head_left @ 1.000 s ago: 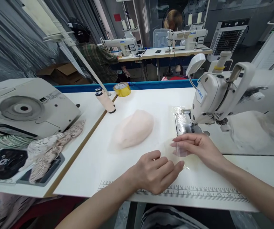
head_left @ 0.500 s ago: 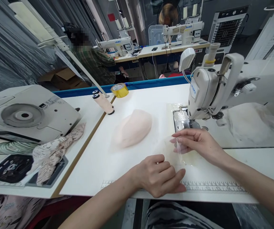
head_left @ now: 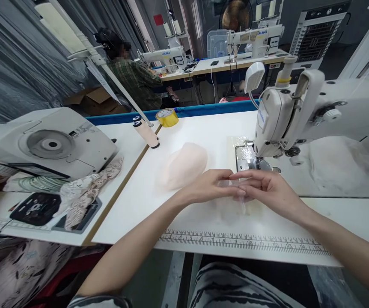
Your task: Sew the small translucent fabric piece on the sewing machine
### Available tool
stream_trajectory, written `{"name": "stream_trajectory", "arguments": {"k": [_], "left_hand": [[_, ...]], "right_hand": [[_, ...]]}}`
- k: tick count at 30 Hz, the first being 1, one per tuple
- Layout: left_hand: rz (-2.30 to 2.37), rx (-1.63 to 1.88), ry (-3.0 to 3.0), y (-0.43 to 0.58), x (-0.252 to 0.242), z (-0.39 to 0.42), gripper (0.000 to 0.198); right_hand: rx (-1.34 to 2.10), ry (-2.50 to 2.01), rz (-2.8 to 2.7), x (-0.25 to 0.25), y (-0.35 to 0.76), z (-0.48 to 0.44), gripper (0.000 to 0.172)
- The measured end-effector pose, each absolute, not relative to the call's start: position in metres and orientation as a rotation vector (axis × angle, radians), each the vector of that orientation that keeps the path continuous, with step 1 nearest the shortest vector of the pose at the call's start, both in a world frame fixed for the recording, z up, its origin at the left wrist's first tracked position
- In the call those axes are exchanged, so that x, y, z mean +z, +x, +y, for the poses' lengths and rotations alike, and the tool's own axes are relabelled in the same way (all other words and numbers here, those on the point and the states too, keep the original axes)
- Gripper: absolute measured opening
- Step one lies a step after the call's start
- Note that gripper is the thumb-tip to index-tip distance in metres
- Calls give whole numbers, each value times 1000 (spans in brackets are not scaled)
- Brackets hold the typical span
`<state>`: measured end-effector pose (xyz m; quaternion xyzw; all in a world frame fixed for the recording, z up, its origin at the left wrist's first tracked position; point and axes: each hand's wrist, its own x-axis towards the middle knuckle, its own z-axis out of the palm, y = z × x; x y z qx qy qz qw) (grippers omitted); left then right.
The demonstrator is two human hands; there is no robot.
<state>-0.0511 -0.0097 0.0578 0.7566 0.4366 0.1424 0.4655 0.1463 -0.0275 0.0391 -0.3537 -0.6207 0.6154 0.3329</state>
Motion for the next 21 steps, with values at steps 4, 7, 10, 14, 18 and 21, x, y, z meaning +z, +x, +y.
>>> {"name": "stream_trajectory", "arguments": {"k": [4,7,10,14,18,21], "left_hand": [[1026,360,1727,-55,54,-7,31],[1134,431,1660,-60,51,-9,28],[1183,537,1570,-65,49,-11,26],[1114,679,1484,-68,48,-10,24],[1002,732,1436,-70,49,-9,22],[986,721,1417,-72,48,-10,25]], "right_hand": [[1602,-935,-1589,37,147,-27,38],[1575,-974,-1588,35,147,-26,41],[1551,-990,-1591,32,146,-25,48],[1534,-1029,-1575,28,145,-24,50],[1513,-1051,-1566,27,145,-24,50],[1521,-1040,-1551,27,144,-24,49]]}}
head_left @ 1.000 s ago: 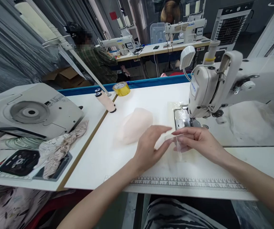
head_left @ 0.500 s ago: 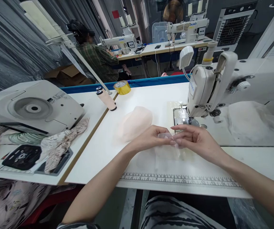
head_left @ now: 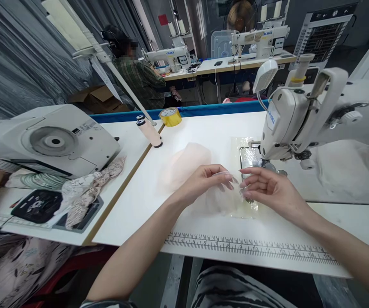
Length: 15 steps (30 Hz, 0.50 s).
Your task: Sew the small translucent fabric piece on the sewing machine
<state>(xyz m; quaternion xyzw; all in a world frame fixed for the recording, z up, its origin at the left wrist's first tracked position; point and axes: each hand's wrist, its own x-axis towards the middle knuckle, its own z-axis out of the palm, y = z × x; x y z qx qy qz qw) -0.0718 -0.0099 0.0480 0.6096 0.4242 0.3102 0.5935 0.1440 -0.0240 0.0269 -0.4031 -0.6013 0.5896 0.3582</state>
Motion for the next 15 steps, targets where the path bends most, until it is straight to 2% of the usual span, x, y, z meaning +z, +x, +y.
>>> {"name": "stream_trajectory", "arguments": {"k": [15], "left_hand": [[908,723,1325,-75,48,-9,24]], "right_hand": [[1498,-1053,-1537,29,144,-24,48]]}}
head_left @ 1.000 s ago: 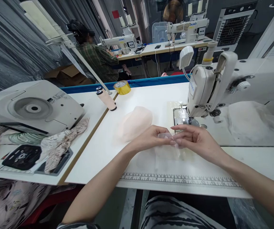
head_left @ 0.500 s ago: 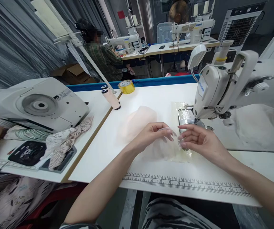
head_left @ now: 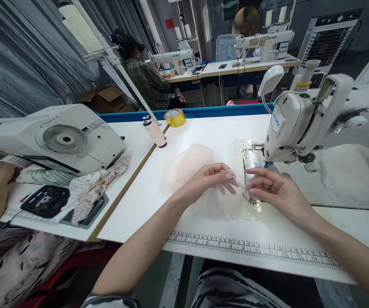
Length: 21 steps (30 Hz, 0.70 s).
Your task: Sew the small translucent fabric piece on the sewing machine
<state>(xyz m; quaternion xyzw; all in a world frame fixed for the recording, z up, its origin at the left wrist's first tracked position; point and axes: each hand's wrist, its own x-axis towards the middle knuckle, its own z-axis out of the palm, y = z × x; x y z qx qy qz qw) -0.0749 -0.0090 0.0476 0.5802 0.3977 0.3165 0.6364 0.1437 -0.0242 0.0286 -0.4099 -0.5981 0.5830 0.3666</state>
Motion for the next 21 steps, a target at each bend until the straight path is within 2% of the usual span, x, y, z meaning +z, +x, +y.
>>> {"name": "stream_trajectory", "arguments": {"k": [9,21], "left_hand": [[864,727,1272,-76,50,-9,16],[807,771,1107,-75,48,-6,15]], "right_hand": [[1459,-1056,-1510,27,145,-24,45],[1518,-990,-1445,23,143,-26,43]]}}
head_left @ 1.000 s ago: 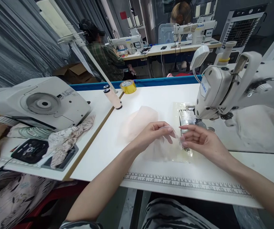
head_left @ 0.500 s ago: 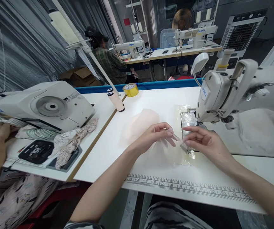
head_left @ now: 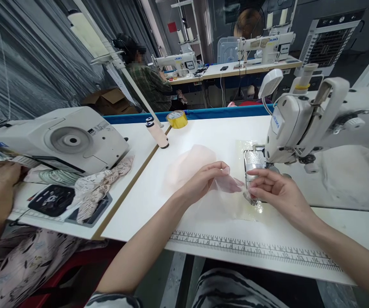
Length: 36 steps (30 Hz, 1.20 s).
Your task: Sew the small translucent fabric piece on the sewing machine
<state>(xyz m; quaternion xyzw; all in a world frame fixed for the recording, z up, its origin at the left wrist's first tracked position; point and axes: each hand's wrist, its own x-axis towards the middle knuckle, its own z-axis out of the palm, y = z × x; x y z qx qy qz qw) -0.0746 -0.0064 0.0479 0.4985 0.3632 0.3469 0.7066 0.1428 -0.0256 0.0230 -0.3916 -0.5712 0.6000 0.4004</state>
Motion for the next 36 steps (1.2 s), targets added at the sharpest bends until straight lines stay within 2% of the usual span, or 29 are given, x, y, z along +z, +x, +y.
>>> {"name": "stream_trajectory", "arguments": {"k": [8,11,19,26,36], "left_hand": [[810,772,1076,-77,41,-2,14],[801,774,1079,-78,39,-1,14],[693,729,1118,-83,37,4,18],[692,709,1125,-87,42,2,13],[715,692,1152,-86,49,0,15]], "right_hand": [[1658,-985,-1441,27,139,-31,40],[1738,-1020,-1503,29,138,-34,27],[1638,-1107,-1586,22,133,-39,26],[1642,-1111,-1611,21,131,-42,27],[1497,-1064,-1626,14,132,-40,19]]}}
